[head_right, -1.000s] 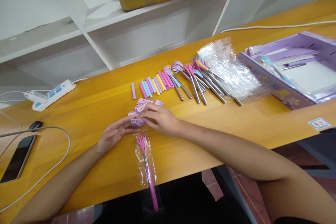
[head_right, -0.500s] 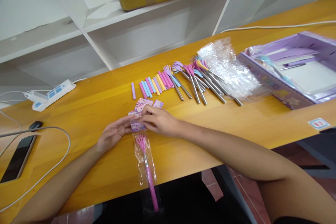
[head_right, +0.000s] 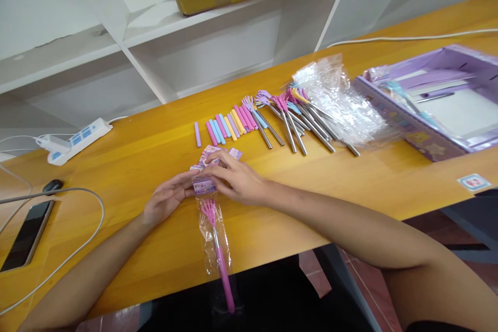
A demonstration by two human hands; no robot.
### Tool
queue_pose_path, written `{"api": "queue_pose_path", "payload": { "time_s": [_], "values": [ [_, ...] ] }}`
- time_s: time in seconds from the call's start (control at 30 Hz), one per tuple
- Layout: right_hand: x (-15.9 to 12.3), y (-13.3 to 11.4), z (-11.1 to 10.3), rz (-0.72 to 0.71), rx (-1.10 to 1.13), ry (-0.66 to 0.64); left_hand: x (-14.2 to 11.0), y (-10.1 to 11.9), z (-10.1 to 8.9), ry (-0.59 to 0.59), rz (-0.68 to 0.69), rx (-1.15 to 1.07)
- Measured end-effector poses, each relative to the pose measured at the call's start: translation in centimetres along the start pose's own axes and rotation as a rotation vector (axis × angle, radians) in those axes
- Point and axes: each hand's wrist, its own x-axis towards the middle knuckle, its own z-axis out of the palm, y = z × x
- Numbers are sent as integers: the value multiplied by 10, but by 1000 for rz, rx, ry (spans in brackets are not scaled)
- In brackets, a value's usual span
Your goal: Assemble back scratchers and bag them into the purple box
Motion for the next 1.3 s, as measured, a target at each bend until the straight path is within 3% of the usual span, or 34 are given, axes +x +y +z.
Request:
{"api": "queue_pose_path", "payload": {
  "time_s": [0.47,0.77,1.03,1.3],
  "values": [
    [4,-2,0,-69,134,37,-3,-6,-4,23,22,41],
    [1,-4,0,-109,104,11,-4,-9,-6,53,5,52],
    [0,-5,1,-246,-6,16,-5,-10,-10,72,-50,234],
    [-1,-10,0,-336,-111,-85,-5,-10,-10,105,-39,297]
  ]
}}
